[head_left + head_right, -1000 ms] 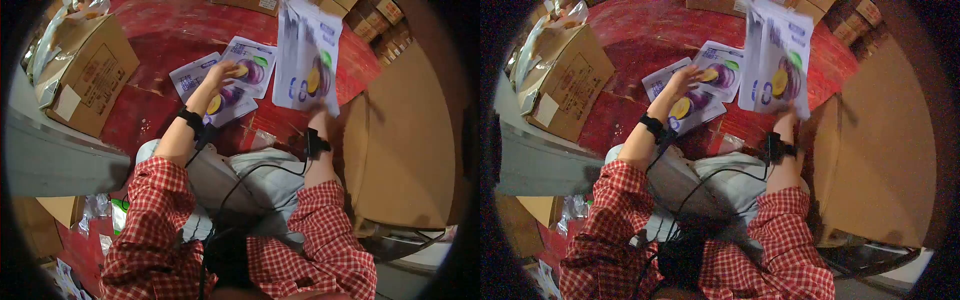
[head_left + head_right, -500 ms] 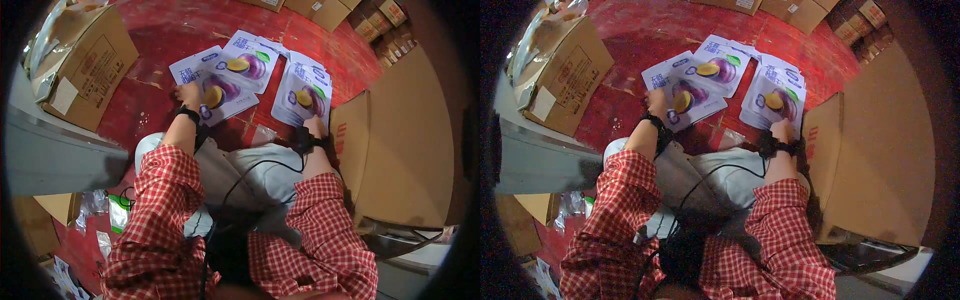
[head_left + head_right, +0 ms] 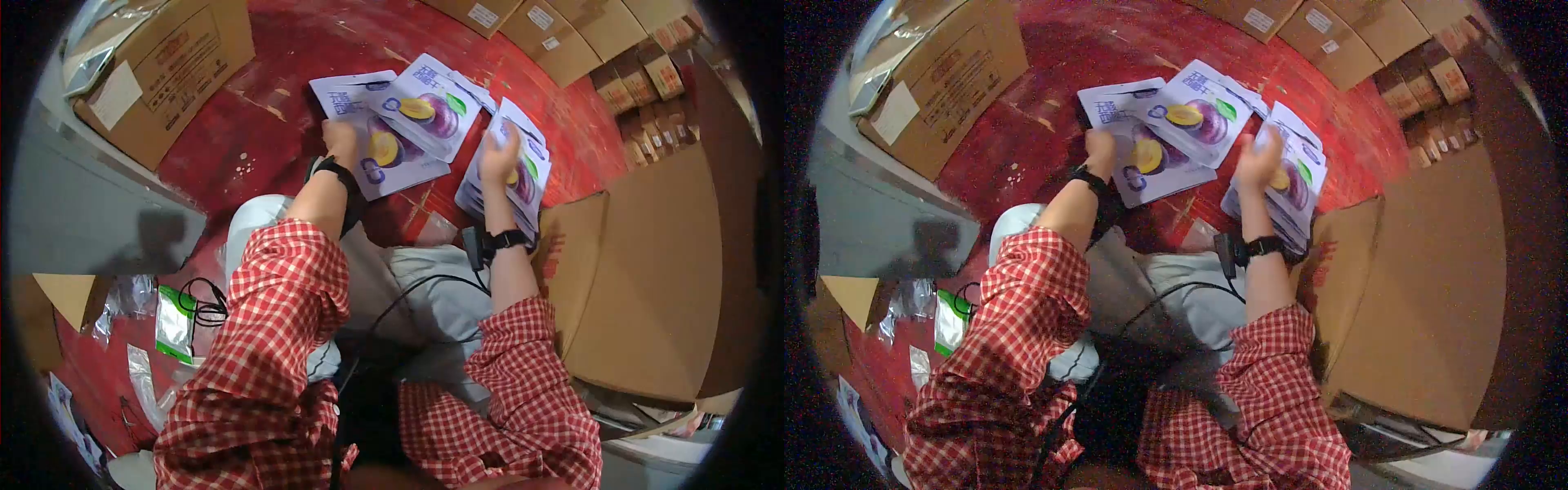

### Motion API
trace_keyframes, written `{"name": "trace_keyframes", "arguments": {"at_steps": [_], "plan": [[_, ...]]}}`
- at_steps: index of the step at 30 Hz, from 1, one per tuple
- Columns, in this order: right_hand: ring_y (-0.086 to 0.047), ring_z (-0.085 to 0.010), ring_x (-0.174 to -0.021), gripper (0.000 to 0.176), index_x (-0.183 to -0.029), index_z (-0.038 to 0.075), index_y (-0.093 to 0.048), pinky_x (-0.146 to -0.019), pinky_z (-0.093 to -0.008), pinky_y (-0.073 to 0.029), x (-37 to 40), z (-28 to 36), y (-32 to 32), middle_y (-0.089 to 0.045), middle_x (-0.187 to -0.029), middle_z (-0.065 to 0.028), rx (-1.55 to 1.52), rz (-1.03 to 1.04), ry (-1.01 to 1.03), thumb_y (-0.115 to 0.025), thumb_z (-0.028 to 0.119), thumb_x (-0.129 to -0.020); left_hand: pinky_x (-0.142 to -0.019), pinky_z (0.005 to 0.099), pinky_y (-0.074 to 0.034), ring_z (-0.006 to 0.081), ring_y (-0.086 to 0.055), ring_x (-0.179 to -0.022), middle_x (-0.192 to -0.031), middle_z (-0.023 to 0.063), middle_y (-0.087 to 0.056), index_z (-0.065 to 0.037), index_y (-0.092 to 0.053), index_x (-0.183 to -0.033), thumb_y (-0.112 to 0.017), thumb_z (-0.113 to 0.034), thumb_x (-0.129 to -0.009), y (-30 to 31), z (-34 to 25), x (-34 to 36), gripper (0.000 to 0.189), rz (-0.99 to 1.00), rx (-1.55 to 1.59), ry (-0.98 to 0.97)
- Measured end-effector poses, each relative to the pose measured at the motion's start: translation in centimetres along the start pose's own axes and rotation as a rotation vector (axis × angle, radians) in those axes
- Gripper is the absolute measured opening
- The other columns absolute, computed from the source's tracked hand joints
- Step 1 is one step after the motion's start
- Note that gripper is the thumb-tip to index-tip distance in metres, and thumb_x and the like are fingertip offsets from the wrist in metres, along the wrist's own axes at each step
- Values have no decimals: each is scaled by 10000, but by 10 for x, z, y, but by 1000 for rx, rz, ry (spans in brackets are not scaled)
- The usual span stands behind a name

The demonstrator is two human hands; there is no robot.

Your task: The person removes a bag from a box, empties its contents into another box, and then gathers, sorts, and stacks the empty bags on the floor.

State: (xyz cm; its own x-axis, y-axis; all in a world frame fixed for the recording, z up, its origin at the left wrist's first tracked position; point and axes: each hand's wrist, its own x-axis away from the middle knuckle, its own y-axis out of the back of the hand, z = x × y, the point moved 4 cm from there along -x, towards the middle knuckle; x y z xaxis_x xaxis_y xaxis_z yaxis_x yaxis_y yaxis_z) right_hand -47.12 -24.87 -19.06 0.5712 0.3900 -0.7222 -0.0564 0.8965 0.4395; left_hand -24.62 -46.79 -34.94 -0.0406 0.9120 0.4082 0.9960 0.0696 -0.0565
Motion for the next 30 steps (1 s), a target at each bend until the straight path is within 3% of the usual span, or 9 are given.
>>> {"name": "trace_keyframes", "arguments": {"at_steps": [3,6,8,10,15,23,26,28,30], "plan": [[-528,-290,-988,411,-1072,50,-531,-871,-475,-359,22,50,-59,-569,-1031,-151,306,578,168,-641,192,-703,-710,429,-479,368,-586,-871,-910,211,-595,-16,-507,-963,-526,-78,-735,1,-1,5,237,9,-118,-150],[-536,-283,-981,334,-1048,69,-537,-868,-505,-351,49,39,-102,-577,-1028,-131,469,734,529,-587,191,-741,-725,440,-470,387,-575,-878,-918,224,-585,-15,-484,-971,-514,-54,-729,-5,2,-3,247,48,-169,-92],[-571,-302,-910,248,-1001,89,-538,-821,-502,-396,57,4,-125,-605,-962,-125,613,913,429,-529,145,-759,-770,443,-451,395,-552,-926,-973,227,-571,-17,-482,-1007,-475,-81,-749,-2,-2,8,266,21,-103,-103],[-587,-325,-852,196,-947,78,-551,-707,-482,-450,56,-14,-129,-611,-895,-139,629,996,137,-459,143,-786,-823,442,-428,398,-529,-972,-1027,225,-558,-24,-475,-1047,-428,-105,-773,14,-34,43,290,-54,-266,-158],[-596,-345,-767,251,-956,100,-602,-675,-445,-468,44,-29,-125,-613,-810,-173,695,945,285,-428,92,-776,-781,414,-433,366,-541,-954,-1021,223,-563,-10,-511,-1058,-357,-93,-791,4,-21,33,319,-16,-146,-64],[-569,-274,-957,333,-1091,158,-576,-823,-335,-453,43,20,-71,-575,-1069,-119,246,1123,502,-426,98,-799,-875,433,-355,393,-495,-1023,-1044,265,-546,81,-547,-1019,-250,-532,-861,-18,-1,-3,699,59,54,68],[-553,-267,-990,358,-1108,166,-566,-834,-328,-448,46,5,-63,-558,-1106,-115,306,1242,556,-441,80,-784,-827,392,-402,330,-540,-993,-1037,198,-579,49,-561,-1023,-449,-513,-795,-39,28,-25,617,268,407,222],[-554,-270,-988,364,-1116,155,-560,-839,-327,-447,51,1,-58,-566,-1097,-106,477,1326,522,-469,84,-771,-768,387,-427,324,-565,-936,-993,191,-593,35,-572,-995,-476,-403,-775,-40,23,-21,499,308,150,84],[-502,-292,-1059,631,-1255,138,-412,-893,-333,-412,54,7,-54,-502,-1185,-129,518,1482,414,-640,144,-667,-710,381,-451,317,-589,-879,-949,184,-607,21,-584,-967,-504,-293,-756,-36,16,-13,387,339,-107,-63]]}}
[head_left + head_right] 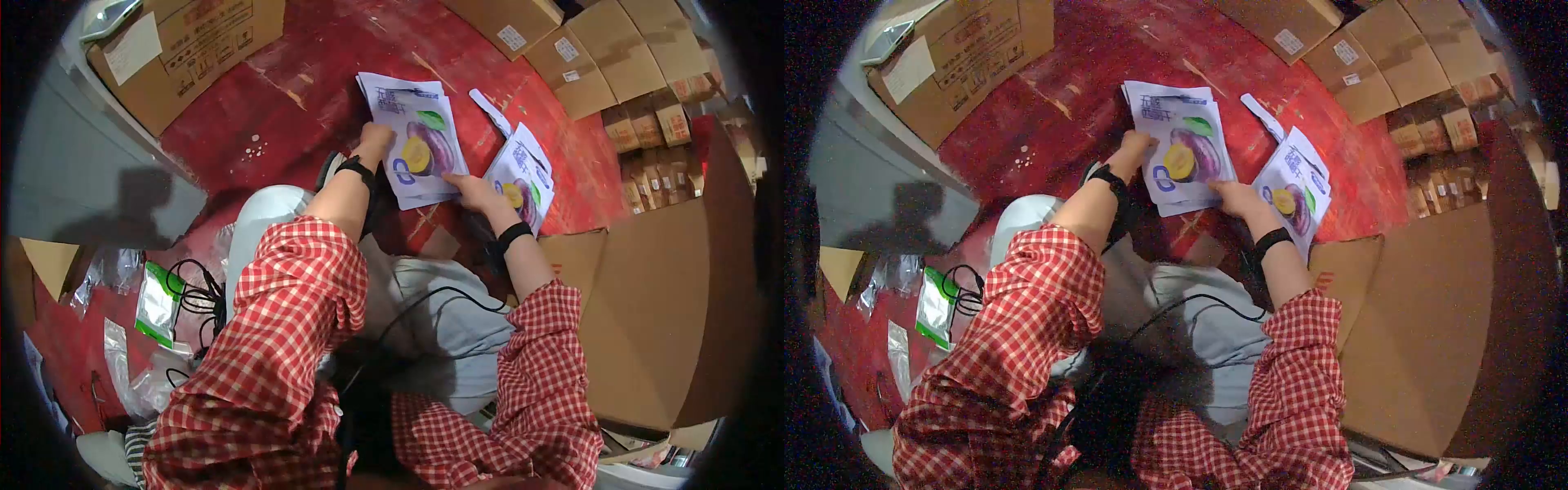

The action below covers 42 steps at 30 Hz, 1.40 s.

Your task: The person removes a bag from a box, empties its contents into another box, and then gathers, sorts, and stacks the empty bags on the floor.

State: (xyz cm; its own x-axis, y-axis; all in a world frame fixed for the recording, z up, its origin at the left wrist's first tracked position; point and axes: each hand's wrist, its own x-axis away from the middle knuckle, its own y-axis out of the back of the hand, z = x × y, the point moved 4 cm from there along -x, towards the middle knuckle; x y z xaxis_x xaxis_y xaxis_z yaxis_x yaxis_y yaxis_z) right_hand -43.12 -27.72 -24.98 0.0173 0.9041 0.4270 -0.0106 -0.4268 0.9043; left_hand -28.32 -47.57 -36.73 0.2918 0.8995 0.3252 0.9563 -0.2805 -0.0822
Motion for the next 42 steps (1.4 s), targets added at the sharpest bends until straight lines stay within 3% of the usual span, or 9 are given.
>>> {"name": "trace_keyframes", "arguments": {"at_steps": [3,7,13,16,22,29,32,35,42], "plan": [[-397,-294,-1173,962,-1352,147,-226,-964,-345,-347,11,26,17,-369,-1306,-162,-136,-39,25,-756,204,-551,-623,372,-477,301,-619,-787,-872,168,-625,9,-596,-924,-532,-167,-735,-9,-22,10,265,66,-239,-138],[-393,-291,-1179,847,-1336,135,-264,-973,-366,-338,24,62,67,-373,-1308,-143,-131,-524,131,-688,131,-603,-447,309,-440,190,-574,-556,-708,89,-606,-22,-592,-848,-495,-137,-782,-8,-126,56,164,183,39,11],[-449,-302,-1125,654,-1298,125,-344,-926,-386,-383,54,70,122,-403,-1289,-136,23,-1046,137,-450,-46,-675,-479,254,-444,152,-547,-681,-850,61,-593,-25,-547,-971,-491,-54,-778,5,-200,74,203,342,399,-147],[-493,-281,-1080,653,-1295,145,-356,-868,-365,-434,74,45,138,-468,-1236,-115,152,-1104,134,-453,-39,-677,-560,252,-466,169,-577,-673,-936,97,-600,-24,-496,-1051,-445,-239,-883,-7,-228,110,278,470,378,-205],[-557,-313,-947,526,-1227,121,-450,-804,-374,-444,159,-18,166,-528,-1129,-163,46,-1136,-445,-426,-40,-727,-665,284,-462,226,-618,-808,-1099,176,-558,-13,-359,-1225,-306,-454,-904,-35,-214,124,548,715,161,-222],[-562,-311,-925,454,-1151,106,-523,-802,-375,-437,240,-68,164,-572,-1049,-154,124,-1448,-349,-451,-27,-723,-610,300,-482,272,-623,-780,-1014,178,-590,-11,-338,-1233,-383,-399,-884,-42,-151,77,524,624,98,5],[-563,-303,-932,481,-1160,138,-520,-807,-365,-440,229,-67,144,-564,-1071,-147,105,-1442,-254,-459,-36,-716,-598,300,-480,262,-622,-736,-993,167,-597,-33,-346,-1232,-393,-387,-883,-43,-137,74,500,605,61,16],[-569,-329,-869,428,-1109,156,-542,-755,-406,-453,181,-62,103,-586,-989,-155,-5,-1038,-504,-459,4,-717,-571,310,-481,254,-621,-716,-988,166,-596,-42,-358,-1214,-419,-366,-878,-39,-133,69,471,599,17,1],[-589,-286,-807,444,-1139,50,-510,-704,-383,-465,119,-105,-10,-614,-924,-125,-536,-275,-184,-632,103,-716,-561,339,-474,222,-578,-676,-917,134,-585,-23,-402,-1148,-482,-341,-853,-56,-112,71,441,690,-112,6]]}}
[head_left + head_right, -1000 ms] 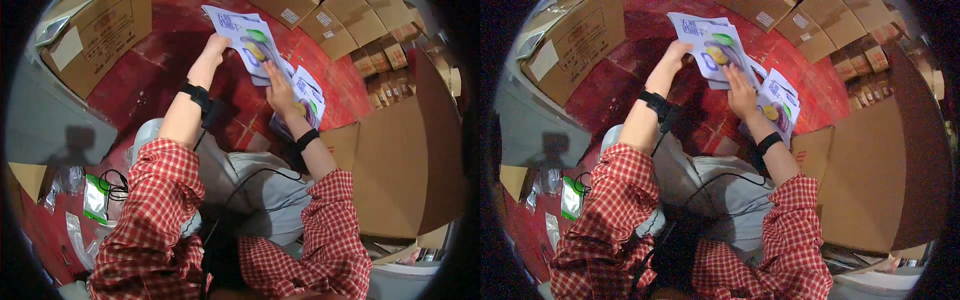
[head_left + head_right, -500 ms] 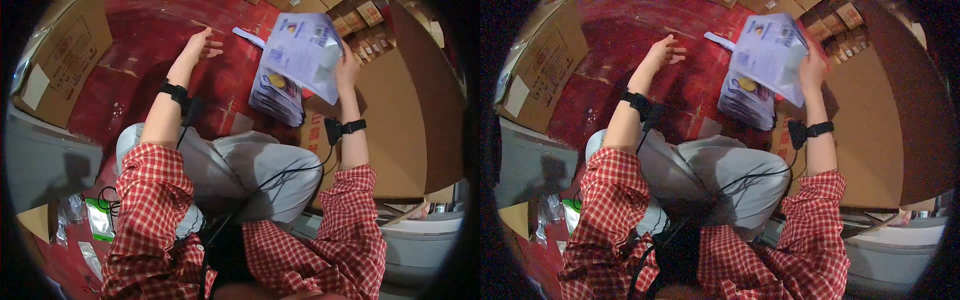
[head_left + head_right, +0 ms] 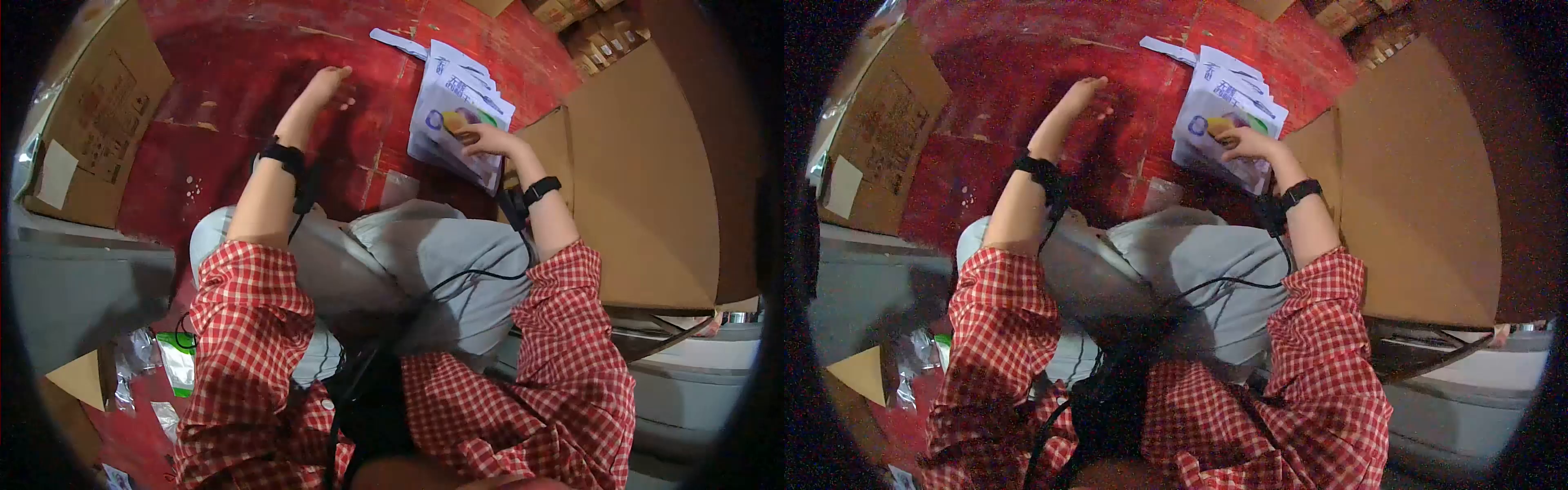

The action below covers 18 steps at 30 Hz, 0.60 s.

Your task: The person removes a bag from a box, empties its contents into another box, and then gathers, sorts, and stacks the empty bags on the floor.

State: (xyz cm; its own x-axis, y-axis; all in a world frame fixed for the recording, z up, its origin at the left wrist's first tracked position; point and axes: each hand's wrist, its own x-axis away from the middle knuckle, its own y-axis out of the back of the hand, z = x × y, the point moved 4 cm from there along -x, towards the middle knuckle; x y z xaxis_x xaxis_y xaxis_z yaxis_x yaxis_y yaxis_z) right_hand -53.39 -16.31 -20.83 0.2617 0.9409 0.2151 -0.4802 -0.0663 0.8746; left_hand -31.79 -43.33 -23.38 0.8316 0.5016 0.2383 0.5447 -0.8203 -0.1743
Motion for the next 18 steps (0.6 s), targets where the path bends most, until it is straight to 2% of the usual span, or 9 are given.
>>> {"name": "trace_keyframes", "arguments": {"at_steps": [2,3,6,8,9,11,13,16,18], "plan": [[-586,-256,-793,479,-1145,4,-494,-703,-360,-467,1,-53,1,-610,-933,-116,-240,-70,-257,-662,138,-717,-681,344,-459,206,-563,-826,-981,118,-581,-10,-429,-1127,-483,-348,-854,-14,-4,1,438,-57,-133,12],[-583,-244,-788,503,-1150,-13,-484,-704,-351,-465,-2,-114,-1,-606,-941,-115,-297,-212,-334,-674,156,-716,-723,351,-447,201,-545,-865,-998,112,-577,-10,-449,-1123,-504,-356,-842,-17,-3,-9,450,-18,-215,28],[-567,-218,-821,552,-1170,-26,-460,-723,-326,-455,27,-142,-6,-590,-985,-112,-339,-352,-561,-687,201,-721,-727,338,-441,201,-548,-861,-986,110,-577,1,-478,-1102,-538,-354,-823,-50,-11,-3,456,-95,-378,-129],[-551,-204,-865,562,-1173,-27,-455,-747,-315,-444,38,-136,-12,-576,-1019,-110,-310,-354,-599,-686,229,-730,-729,330,-435,201,-545,-861,-993,109,-576,16,-495,-1091,-556,-347,-812,-81,14,-20,462,88,-297,-34],[-541,-198,-890,561,-1169,-29,-456,-762,-312,-437,33,-147,-22,-567,-1036,-110,-284,-353,-561,-684,244,-736,-728,328,-433,202,-547,-856,-1000,115,-576,20,-502,-1087,-561,-350,-806,-89,58,-61,468,-6,-240,-90],[-521,-185,-927,558,-1163,-24,-461,-791,-306,-423,24,-168,-43,-551,-1062,-107,-296,-341,-491,-680,271,-743,-758,337,-440,239,-569,-903,-1010,195,-573,101,-472,-1099,-605,-433,-730,-119,58,-38,662,-10,-136,24],[-501,-173,-952,554,-1158,-11,-468,-818,-300,-408,19,-180,-66,-536,-1081,-102,-379,-338,-429,-677,296,-747,-753,340,-441,243,-571,-883,-988,188,-578,102,-481,-1082,-616,-450,-720,-137,82,-33,674,28,0,109],[-499,-165,-926,571,-1174,9,-462,-821,-296,-402,35,-102,-51,-541,-1048,-84,-603,-229,-397,-679,312,-741,-741,352,-445,242,-573,-872,-967,169,-583,98,-496,-1059,-631,-460,-708,-151,106,-33,672,9,87,167],[-509,-160,-894,559,-1166,20,-465,-782,-277,-414,34,-104,-50,-553,-1014,-77,-507,-142,-466,-683,295,-731,-722,358,-451,238,-577,-856,-955,161,-585,90,-507,-1051,-638,-449,-704,-150,102,-32,654,-30,104,182]]}}
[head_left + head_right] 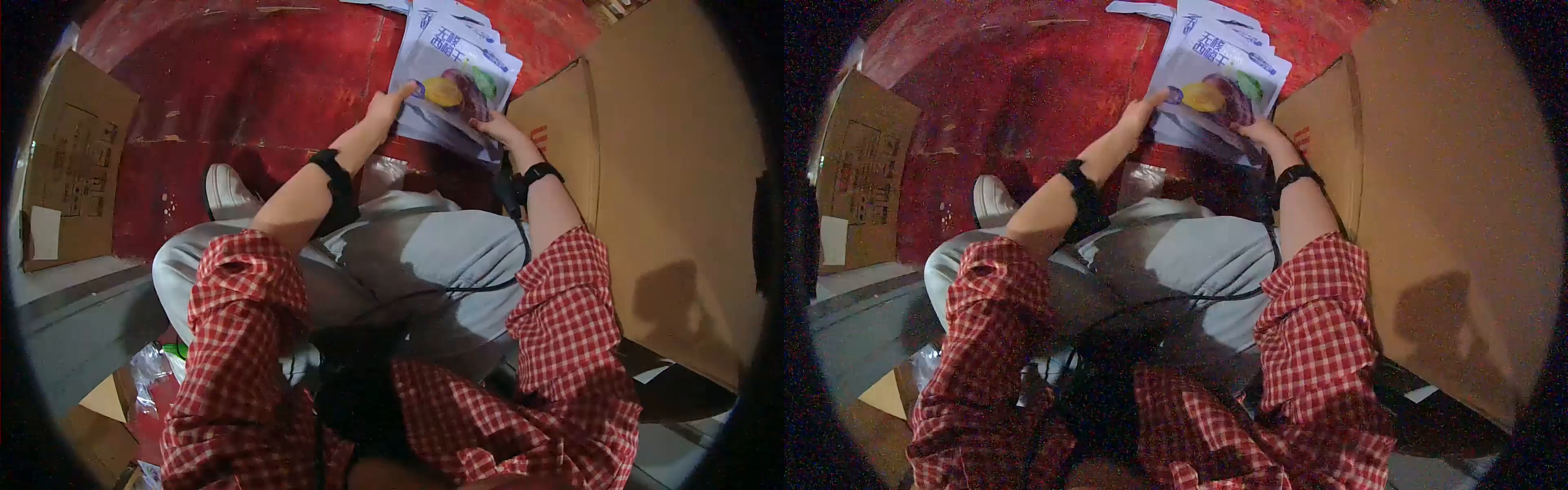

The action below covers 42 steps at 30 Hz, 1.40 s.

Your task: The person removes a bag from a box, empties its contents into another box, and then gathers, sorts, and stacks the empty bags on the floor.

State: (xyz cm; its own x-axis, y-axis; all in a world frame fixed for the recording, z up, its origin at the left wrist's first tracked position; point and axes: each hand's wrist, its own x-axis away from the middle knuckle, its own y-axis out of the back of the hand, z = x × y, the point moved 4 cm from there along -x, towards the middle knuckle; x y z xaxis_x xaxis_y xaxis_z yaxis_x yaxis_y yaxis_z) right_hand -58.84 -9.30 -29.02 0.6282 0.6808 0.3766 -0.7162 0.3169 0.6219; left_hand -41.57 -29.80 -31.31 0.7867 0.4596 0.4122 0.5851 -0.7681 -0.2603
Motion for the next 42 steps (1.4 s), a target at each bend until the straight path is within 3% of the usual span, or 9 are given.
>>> {"name": "trace_keyframes", "arguments": {"at_steps": [11,16,20,23,29,31,36,39,42], "plan": [[-528,-192,-856,294,-1058,92,-580,-765,-334,-421,28,20,0,-592,-949,-60,-565,-155,-163,-568,118,-765,-501,313,-493,169,-595,-586,-810,59,-625,-64,-568,-951,-612,-403,-723,-31,-91,14,410,663,62,362],[-525,-226,-903,405,-1098,23,-536,-783,-333,-410,15,-15,10,-576,-990,-86,-476,-387,-110,-619,123,-715,-555,287,-481,178,-586,-728,-835,45,-612,-92,-574,-982,-665,-240,-681,-26,-45,-43,347,433,-514,208],[-536,-233,-892,311,-1011,-7,-556,-758,-344,-429,1,-43,13,-580,-958,-106,-434,-557,-163,-581,123,-729,-631,288,-472,177,-575,-762,-875,52,-602,-59,-560,-1030,-661,-46,-628,-36,-62,-2,415,459,-160,22],[-522,-107,-841,324,-1048,35,-530,-721,-207,-394,65,33,8,-564,-949,-34,-748,-174,-30,-512,278,-836,-695,291,-464,154,-565,-796,-917,58,-597,-35,-538,-1077,-644,9,-625,-49,-102,20,467,432,-254,-214],[-527,-198,-918,486,-1151,39,-456,-788,-319,-442,45,84,0,-541,-1039,-72,-1571,459,43,-453,427,-857,-815,274,-425,121,-525,-907,-1005,55,-585,-13,-503,-1130,-632,-17,-687,-53,-200,134,461,683,-482,-696],[-506,-209,-953,506,-1202,27,-397,-860,-323,-424,75,143,0,-494,-1136,-64,-1301,285,442,-411,419,-882,-851,272,-404,118,-505,-948,-1036,51,-575,-12,-488,-1151,-629,-29,-715,-45,-211,181,458,732,-520,-746],[-471,-221,-1021,385,-1185,8,-408,-934,-334,-366,46,155,4,-480,-1151,-92,-718,-64,952,-370,269,-905,-895,291,-376,127,-476,-1014,-1106,51,-543,-16,-425,-1216,-640,-55,-739,5,-218,257,525,608,-701,-576],[-459,-195,-1036,315,-1147,-1,-436,-950,-323,-332,57,205,-7,-473,-1153,-77,-1385,253,725,-463,120,-857,-894,307,-381,156,-492,-1016,-1112,80,-532,-2,-443,-1170,-680,-86,-704,49,-233,266,530,269,-703,-665],[-467,-182,-1016,389,-1124,-7,-463,-913,-314,-343,54,215,-13,-495,-1125,-63,-1246,-68,586,-579,10,-753,-819,317,-424,189,-548,-915,-1003,117,-577,10,-498,-1061,-728,-127,-633,71,-237,253,505,-55,-510,-713]]}}
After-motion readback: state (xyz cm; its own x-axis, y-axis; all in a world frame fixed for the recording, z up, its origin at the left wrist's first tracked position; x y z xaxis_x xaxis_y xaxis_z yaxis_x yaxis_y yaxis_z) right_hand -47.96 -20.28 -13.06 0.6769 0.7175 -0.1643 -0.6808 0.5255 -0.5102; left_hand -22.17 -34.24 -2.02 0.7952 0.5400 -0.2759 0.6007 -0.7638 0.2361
